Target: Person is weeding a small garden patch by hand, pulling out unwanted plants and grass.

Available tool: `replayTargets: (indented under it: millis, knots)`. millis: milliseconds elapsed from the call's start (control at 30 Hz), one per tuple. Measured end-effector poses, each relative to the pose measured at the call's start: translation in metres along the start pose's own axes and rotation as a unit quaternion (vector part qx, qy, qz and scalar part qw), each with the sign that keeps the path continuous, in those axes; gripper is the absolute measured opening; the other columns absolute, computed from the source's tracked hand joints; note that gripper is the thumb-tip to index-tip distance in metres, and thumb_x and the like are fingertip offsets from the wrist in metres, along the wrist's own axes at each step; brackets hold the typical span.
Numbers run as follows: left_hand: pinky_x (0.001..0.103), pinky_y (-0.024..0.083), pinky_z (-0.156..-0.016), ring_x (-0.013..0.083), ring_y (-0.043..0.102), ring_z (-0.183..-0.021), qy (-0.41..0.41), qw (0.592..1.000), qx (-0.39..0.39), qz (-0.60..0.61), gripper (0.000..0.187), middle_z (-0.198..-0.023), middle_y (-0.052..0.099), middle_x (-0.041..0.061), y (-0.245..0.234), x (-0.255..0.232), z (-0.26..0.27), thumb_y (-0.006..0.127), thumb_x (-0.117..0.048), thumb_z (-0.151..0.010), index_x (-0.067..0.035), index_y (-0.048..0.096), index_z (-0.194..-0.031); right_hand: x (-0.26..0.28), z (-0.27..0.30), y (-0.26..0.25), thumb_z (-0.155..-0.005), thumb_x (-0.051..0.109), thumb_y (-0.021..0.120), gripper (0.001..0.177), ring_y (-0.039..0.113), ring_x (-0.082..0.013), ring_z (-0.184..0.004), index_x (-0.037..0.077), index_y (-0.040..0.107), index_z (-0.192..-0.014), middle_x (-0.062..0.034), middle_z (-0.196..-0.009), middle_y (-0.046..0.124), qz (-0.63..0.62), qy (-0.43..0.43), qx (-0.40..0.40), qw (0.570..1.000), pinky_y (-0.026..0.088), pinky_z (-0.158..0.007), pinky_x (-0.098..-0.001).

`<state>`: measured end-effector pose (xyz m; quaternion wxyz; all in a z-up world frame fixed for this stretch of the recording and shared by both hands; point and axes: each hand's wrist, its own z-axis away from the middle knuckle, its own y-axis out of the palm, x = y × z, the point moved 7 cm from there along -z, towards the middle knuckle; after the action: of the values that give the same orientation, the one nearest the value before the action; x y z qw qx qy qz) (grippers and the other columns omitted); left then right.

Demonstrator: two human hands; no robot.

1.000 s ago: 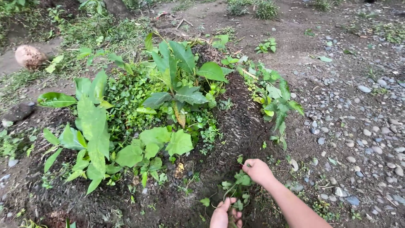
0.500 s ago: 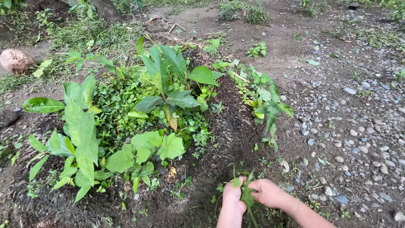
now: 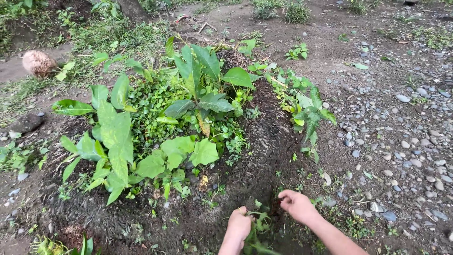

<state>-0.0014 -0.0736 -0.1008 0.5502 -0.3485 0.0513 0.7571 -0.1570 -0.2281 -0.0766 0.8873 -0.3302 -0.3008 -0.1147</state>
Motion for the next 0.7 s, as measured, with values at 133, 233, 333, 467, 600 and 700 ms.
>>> replayTargets:
  millis: [133, 233, 333, 467, 600, 700]
  knots:
    - [0.021, 0.043, -0.063, 0.0077, 0.053, -0.073, 0.015, 0.994, -0.019, 0.105, 0.041, -0.122, 0.073, 0.002, -0.048, -0.005, 0.036, 0.041, -0.003, -0.104, -0.014, 0.064, -0.135, -0.031, -0.018, -0.017, -0.101, 0.004, 0.058, 0.042, 0.056, -0.0048, -0.056, 0.021, 0.061, -0.139, -0.0024, -0.114, 0.079, 0.000, 0.069, -0.122, 0.990, 0.047, -0.044, -0.0178]
    - [0.041, 0.027, -0.127, 0.0240, 0.039, -0.152, 0.073, 0.992, -0.036, 0.096, 0.057, -0.165, 0.039, 0.005, -0.050, 0.016, -0.014, 0.053, -0.015, -0.103, -0.011, 0.036, -0.157, -0.045, -0.006, -0.036, -0.101, 0.001, 0.051, 0.036, 0.062, -0.0145, -0.059, 0.014, 0.057, -0.133, -0.0069, -0.086, 0.077, -0.005, 0.090, -0.161, 0.983, 0.054, -0.055, -0.0314]
    - [0.026, 0.045, -0.077, 0.0119, 0.054, -0.081, 0.078, 0.997, 0.009, 0.024, 0.014, -0.091, 0.059, -0.001, -0.040, -0.012, 0.037, 0.053, -0.012, -0.104, -0.013, 0.055, -0.091, -0.047, 0.002, -0.050, -0.103, 0.003, 0.053, 0.033, 0.058, -0.0113, -0.057, 0.012, 0.053, -0.135, -0.0090, -0.118, 0.077, -0.002, 0.092, -0.191, 0.977, 0.044, -0.044, -0.0244]
    - [0.028, 0.051, -0.095, 0.0105, 0.069, -0.101, 0.126, 0.971, 0.014, -0.201, 0.027, -0.108, 0.074, -0.007, -0.005, -0.009, 0.016, 0.066, -0.019, -0.096, -0.027, 0.069, -0.121, -0.038, 0.001, -0.067, -0.105, 0.014, 0.057, 0.034, 0.060, -0.0129, -0.061, 0.012, 0.049, -0.139, -0.0048, -0.094, 0.071, 0.025, 0.079, -0.203, 0.976, 0.048, -0.048, -0.0260]
    - [0.047, 0.052, -0.095, 0.0261, 0.063, -0.104, 0.249, 0.873, -0.015, -0.420, 0.011, -0.103, 0.072, 0.004, 0.045, -0.024, -0.014, 0.065, -0.014, -0.097, -0.019, 0.064, -0.107, -0.010, -0.013, -0.098, -0.102, 0.014, 0.056, 0.031, 0.066, -0.0145, -0.084, 0.013, 0.057, -0.133, -0.0030, -0.113, 0.067, 0.138, -0.011, -0.225, 0.964, 0.058, -0.069, -0.0299]
    - [0.048, 0.050, -0.090, 0.0300, 0.061, -0.102, 0.290, 0.859, -0.006, -0.421, 0.004, -0.100, 0.069, 0.008, 0.081, -0.050, -0.031, 0.064, -0.012, -0.096, -0.013, 0.061, -0.097, 0.005, -0.070, -0.121, -0.096, 0.009, 0.053, 0.039, 0.068, -0.0250, -0.118, 0.010, 0.060, -0.134, -0.0078, -0.136, 0.066, 0.222, -0.170, -0.226, 0.933, 0.056, -0.104, -0.0413]
